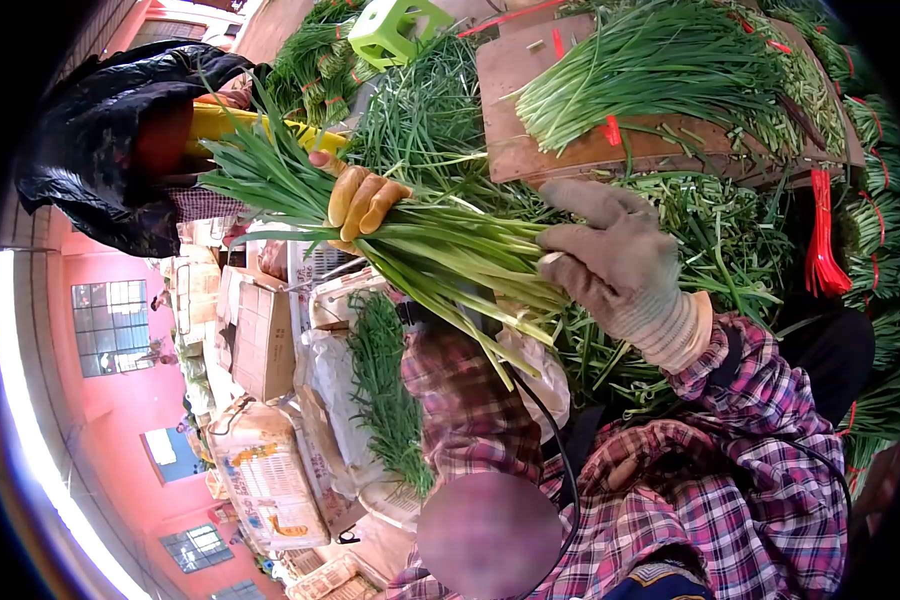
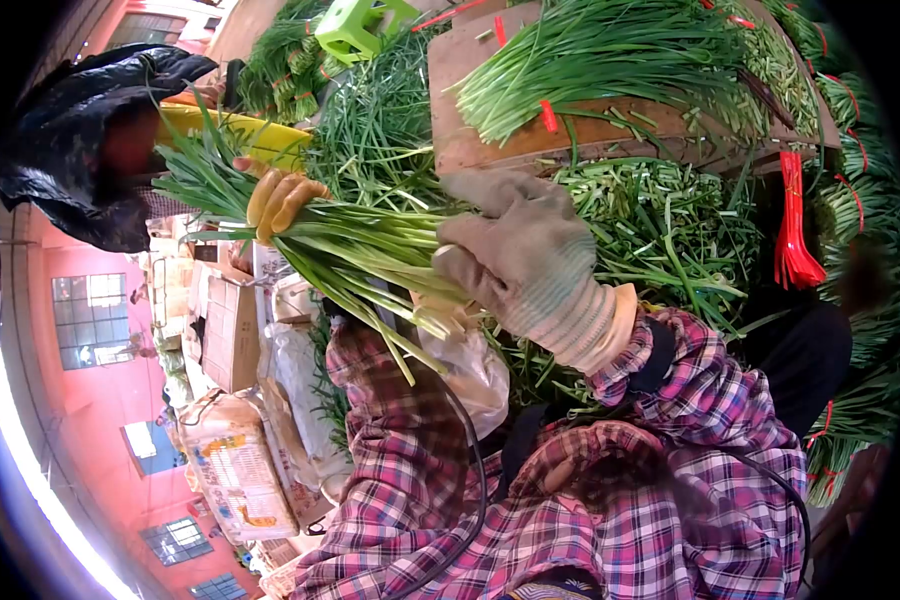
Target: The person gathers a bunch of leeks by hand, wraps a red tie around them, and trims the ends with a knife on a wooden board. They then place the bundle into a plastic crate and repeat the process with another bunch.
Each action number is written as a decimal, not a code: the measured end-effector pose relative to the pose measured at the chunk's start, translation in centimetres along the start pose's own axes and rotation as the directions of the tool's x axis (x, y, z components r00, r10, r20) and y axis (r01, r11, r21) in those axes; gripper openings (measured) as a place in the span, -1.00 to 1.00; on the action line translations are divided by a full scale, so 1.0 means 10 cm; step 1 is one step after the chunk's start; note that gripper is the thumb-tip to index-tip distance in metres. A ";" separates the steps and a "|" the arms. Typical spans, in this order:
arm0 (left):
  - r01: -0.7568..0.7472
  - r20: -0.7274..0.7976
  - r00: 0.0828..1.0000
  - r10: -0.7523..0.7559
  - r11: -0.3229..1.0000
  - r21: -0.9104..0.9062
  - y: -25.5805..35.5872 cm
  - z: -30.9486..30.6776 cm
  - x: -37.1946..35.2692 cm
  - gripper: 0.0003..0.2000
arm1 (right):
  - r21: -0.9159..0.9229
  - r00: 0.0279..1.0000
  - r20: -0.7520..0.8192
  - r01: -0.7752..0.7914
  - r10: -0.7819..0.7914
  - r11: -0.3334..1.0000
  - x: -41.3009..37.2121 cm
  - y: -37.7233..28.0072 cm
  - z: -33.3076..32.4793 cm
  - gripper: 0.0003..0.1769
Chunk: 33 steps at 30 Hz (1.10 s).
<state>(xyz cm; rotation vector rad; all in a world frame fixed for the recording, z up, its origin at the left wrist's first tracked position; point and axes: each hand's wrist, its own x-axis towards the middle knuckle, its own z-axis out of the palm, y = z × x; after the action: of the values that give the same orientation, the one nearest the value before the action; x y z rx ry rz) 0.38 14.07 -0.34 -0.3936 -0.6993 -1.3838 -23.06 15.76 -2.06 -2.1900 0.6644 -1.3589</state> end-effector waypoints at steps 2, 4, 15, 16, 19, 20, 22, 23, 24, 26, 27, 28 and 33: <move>0.010 0.069 0.998 -0.007 0.999 -0.050 0.04 -0.11 -0.03 -0.45 | -0.035 1.000 0.023 -0.013 0.014 0.999 0.01 0.00 0.03 -0.80; -0.027 0.056 0.998 0.032 0.996 -0.082 -0.03 -0.09 -0.07 -0.40 | -0.026 1.000 0.003 -0.019 0.020 0.999 0.04 -0.03 0.05 -0.80; 0.040 0.192 0.981 -0.031 0.998 -0.044 0.08 -0.33 -0.12 -0.31 | -0.022 0.976 -0.007 -0.216 0.216 0.976 0.02 -0.10 0.13 -0.84; 0.052 0.171 0.984 -0.045 0.998 -0.036 0.11 -0.34 -0.13 -0.31 | -0.006 0.981 -0.018 -0.195 0.195 0.981 0.07 -0.13 0.13 -0.84; 0.048 0.067 0.997 -0.046 0.998 -0.030 0.11 -0.30 -0.19 -0.32 | 0.061 0.993 -0.030 -0.116 0.118 0.991 0.11 -0.10 0.20 -0.88; 0.043 0.042 0.998 -0.042 0.999 -0.026 0.10 -0.29 -0.20 -0.32 | 0.028 0.994 -0.015 -0.108 0.109 0.994 0.10 -0.08 0.21 -0.87; 0.026 0.007 1.000 -0.026 0.999 -0.023 0.08 -0.28 -0.23 -0.33 | 0.000 0.993 0.010 -0.117 0.117 0.993 0.08 -0.04 0.23 -0.87; 0.016 -0.012 1.000 -0.016 1.000 -0.021 0.09 -0.28 -0.24 -0.33 | -0.040 0.991 0.032 -0.129 0.130 0.991 0.08 -0.02 0.23 -0.87; 0.016 -0.011 1.000 -0.016 1.000 -0.021 0.07 -0.28 -0.25 -0.33 | -0.081 0.991 0.055 -0.115 0.120 0.990 0.08 -0.02 0.22 -0.85; -0.009 -0.036 0.999 0.006 0.997 -0.077 0.05 -0.28 -0.27 -0.34 | -0.009 0.988 -0.004 -0.154 0.154 0.988 0.05 -0.04 0.22 -0.84; -0.010 -0.039 0.999 0.007 0.997 -0.078 0.02 -0.26 -0.28 -0.34 | 0.065 0.980 -0.058 -0.188 0.192 0.980 0.04 -0.04 0.22 -0.84; -0.054 -0.068 0.997 0.046 0.991 -0.126 -0.03 -0.25 -0.29 -0.34 | 0.065 0.980 -0.054 -0.188 0.191 0.980 0.05 -0.06 0.21 -0.84; -0.104 -0.117 0.989 0.088 0.986 -0.133 -0.02 -0.26 -0.32 -0.32 | -0.002 0.988 0.058 -0.146 0.146 0.989 0.12 -0.02 0.22 -0.80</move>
<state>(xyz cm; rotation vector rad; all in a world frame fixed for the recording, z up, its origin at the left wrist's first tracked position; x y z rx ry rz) 0.69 14.77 -4.37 -0.4513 -0.4882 -1.3559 -20.54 15.49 -2.03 -2.1250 0.7841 -1.2170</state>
